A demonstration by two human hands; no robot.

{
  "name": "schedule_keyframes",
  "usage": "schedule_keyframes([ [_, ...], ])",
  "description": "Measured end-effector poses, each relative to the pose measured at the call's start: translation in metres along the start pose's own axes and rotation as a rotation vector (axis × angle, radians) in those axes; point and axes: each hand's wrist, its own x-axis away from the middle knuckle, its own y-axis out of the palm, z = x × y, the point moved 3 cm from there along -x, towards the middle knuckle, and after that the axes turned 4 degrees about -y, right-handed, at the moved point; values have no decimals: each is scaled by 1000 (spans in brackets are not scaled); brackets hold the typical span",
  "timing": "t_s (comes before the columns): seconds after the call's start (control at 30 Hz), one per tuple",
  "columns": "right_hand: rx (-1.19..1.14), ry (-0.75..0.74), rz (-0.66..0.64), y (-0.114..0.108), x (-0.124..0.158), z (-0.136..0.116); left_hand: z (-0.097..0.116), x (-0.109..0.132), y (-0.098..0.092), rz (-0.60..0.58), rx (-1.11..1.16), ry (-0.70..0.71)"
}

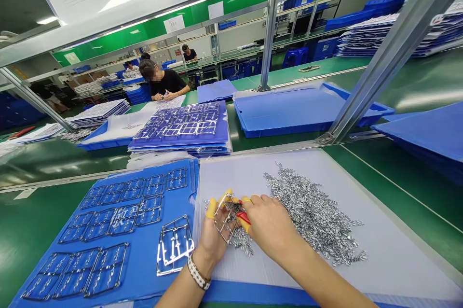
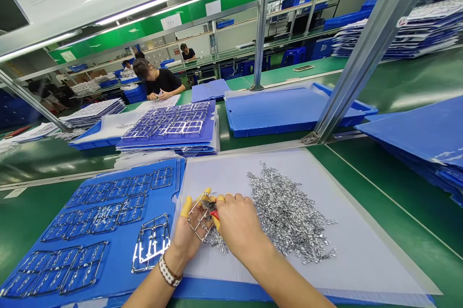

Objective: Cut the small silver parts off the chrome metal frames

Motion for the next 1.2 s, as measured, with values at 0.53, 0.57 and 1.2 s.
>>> schedule_keyframes([
  [0.53, 11, 11, -22, 18, 19, 5, 5, 1, 1, -56, 216, -58],
  [0.57, 10, 9, -22, 17, 18, 5, 5, 1, 1, -49, 210, -50],
  [1.2, -1, 39, -71, 16, 12, -4, 5, 2, 1, 50, 167, 31],
])
